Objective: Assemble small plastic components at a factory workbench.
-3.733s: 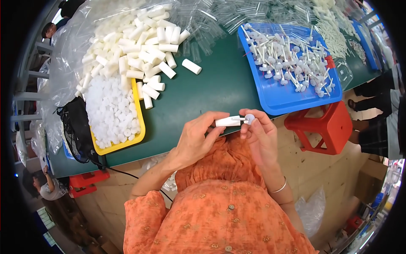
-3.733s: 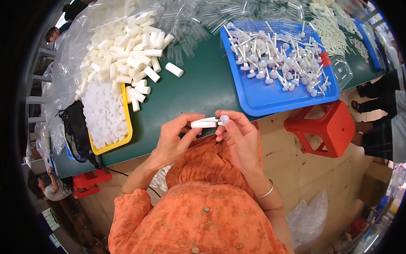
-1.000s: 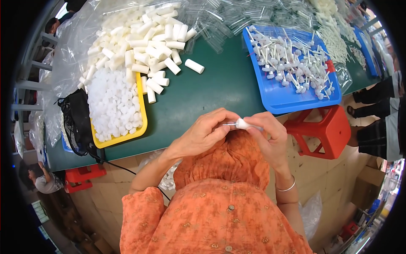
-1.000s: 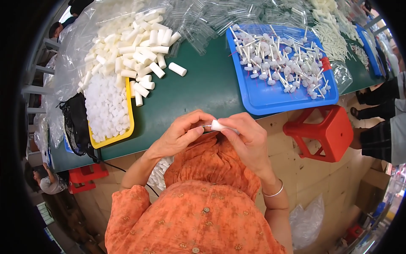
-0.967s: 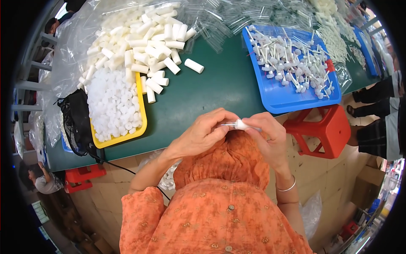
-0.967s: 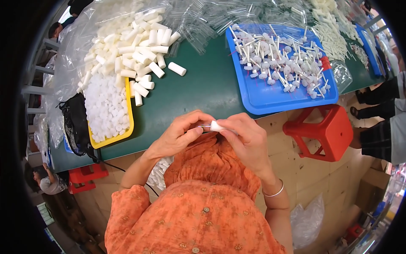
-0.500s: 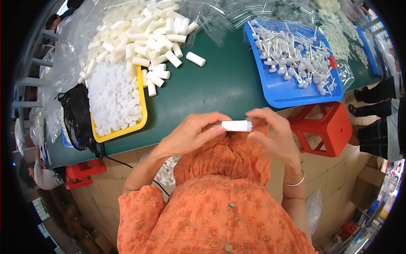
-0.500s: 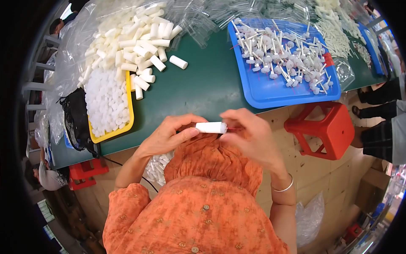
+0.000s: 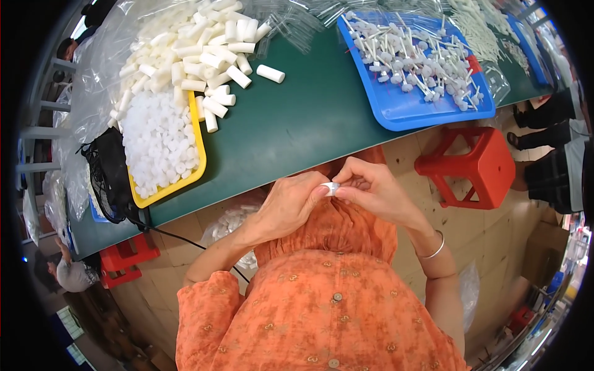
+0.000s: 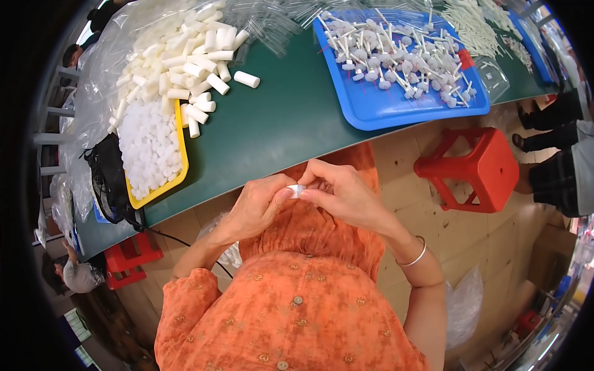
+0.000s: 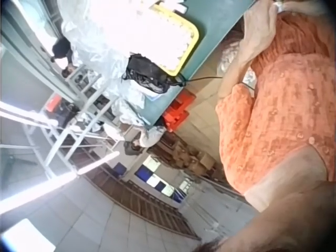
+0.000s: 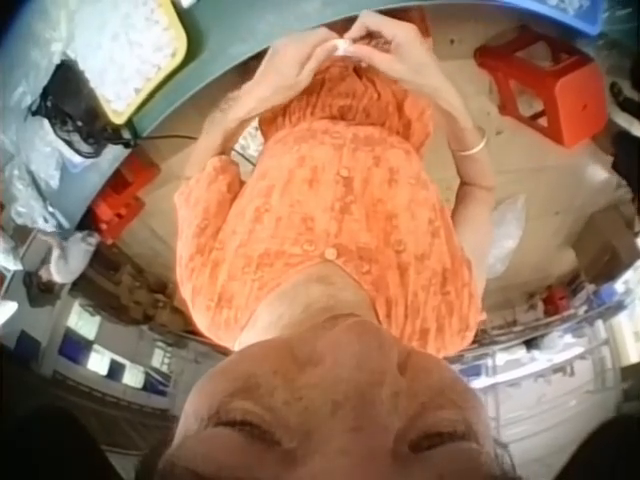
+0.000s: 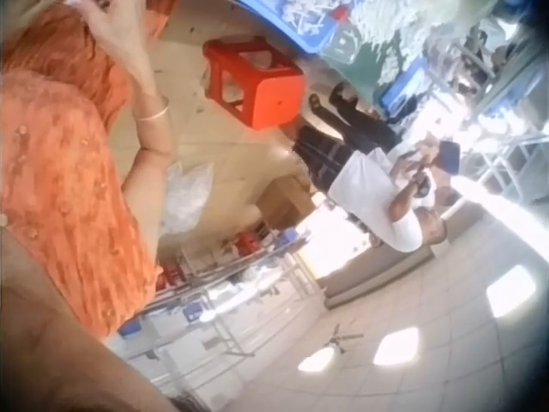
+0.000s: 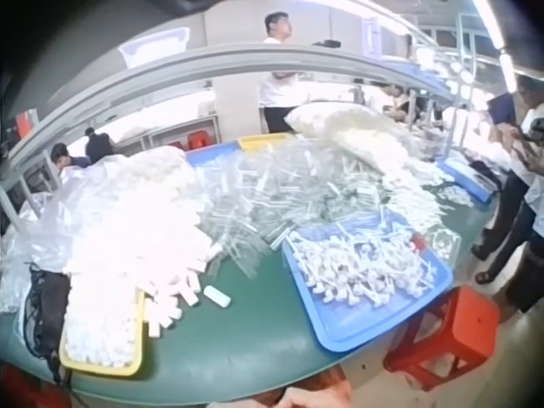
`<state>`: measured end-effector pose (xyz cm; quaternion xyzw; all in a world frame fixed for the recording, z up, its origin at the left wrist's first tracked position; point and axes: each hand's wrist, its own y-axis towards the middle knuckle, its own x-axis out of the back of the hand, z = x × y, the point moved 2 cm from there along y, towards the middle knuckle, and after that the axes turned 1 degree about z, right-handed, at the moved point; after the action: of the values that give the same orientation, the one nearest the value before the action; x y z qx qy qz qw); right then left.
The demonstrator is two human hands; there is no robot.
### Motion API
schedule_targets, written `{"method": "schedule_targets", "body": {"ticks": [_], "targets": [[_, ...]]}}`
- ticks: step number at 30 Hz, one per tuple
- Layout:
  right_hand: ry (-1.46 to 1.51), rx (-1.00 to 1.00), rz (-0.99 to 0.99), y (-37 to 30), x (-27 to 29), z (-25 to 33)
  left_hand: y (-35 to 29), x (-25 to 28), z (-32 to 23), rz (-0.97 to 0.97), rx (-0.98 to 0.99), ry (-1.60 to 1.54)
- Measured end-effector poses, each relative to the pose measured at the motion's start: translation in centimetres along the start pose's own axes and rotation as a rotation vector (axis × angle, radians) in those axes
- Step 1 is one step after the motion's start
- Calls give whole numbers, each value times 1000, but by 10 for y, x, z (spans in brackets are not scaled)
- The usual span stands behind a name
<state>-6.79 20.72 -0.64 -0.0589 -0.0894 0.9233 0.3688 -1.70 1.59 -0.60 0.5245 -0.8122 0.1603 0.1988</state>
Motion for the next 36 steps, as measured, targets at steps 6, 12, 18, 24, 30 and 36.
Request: {"method": "schedule_targets", "body": {"ticks": [6, 12, 18, 24, 30, 36], "targets": [[148, 51, -293, -25, -16, -40, -5, -32, 15, 58, 290, -775], [437, 49, -503, -16, -53, -78, 23, -68, 28, -270, 452, -1118], [1052, -168, -445, -7, -62, -61, 27, -67, 23, -106, 650, -1123], [1199, -111, -350, 1, -49, -54, 35, -60, 19, -196, 571, -1360], [835, -219, -350, -5, -33, -59, 33, -64, 21, -247, 509, -1400], [1255, -201, -197, -5, -33, -66, 33, -61, 24, -180, 502, -1425]]}}
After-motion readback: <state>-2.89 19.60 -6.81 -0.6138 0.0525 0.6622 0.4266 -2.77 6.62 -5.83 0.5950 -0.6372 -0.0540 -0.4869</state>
